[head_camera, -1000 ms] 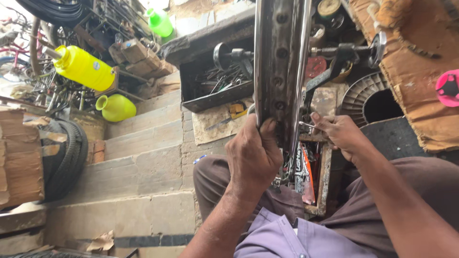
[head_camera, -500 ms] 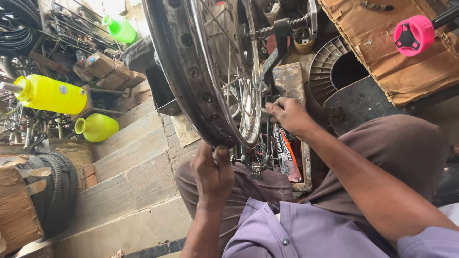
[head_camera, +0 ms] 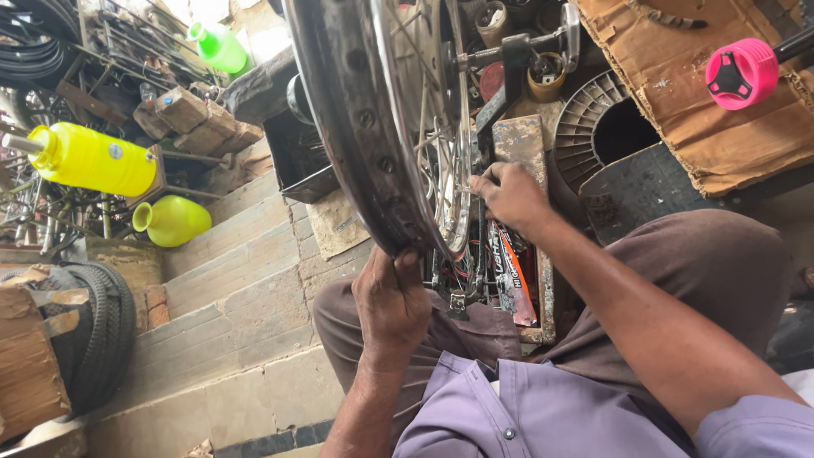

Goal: The person sits on the floor and uses a spoke wrench to tighten the nipples on a bicycle wheel mounted in a truing stand. They rotate the wheel periodically to access different spokes and continue adjusting the tension.

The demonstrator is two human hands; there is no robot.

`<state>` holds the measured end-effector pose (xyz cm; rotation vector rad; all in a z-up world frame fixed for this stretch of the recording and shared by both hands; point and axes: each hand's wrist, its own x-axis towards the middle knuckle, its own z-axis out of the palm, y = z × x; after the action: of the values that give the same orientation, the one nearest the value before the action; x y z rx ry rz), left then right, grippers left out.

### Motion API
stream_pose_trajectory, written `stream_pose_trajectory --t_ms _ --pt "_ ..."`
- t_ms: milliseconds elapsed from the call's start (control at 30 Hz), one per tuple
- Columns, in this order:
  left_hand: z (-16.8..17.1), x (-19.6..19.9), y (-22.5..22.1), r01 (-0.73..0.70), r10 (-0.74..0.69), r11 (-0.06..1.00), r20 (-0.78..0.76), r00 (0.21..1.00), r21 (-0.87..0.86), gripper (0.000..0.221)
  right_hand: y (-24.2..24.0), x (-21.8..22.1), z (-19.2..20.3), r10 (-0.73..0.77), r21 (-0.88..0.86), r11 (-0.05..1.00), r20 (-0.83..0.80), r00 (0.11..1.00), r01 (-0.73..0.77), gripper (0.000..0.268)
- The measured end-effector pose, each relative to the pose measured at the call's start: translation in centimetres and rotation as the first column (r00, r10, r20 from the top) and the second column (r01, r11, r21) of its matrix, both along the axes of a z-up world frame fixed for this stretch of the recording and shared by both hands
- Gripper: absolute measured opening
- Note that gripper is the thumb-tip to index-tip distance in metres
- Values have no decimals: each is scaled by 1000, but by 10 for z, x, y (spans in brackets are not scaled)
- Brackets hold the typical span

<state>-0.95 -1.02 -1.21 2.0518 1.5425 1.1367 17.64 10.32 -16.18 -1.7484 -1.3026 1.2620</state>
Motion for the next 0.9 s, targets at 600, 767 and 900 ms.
stream_pose_trajectory --t_ms 600,767,900 --pt "94 26 78 -74 56 967 79 995 244 36 4 -49 -14 -109 464 844 -346 932 270 57" --pt "52 13 45 -102 91 978 68 994 183 39 -20 14 -46 -356 -124 933 -429 830 337 47" --pt "21 10 30 -39 12 982 146 989 183 36 -40 21 -27 -392 -427 892 -573 720 147 57"
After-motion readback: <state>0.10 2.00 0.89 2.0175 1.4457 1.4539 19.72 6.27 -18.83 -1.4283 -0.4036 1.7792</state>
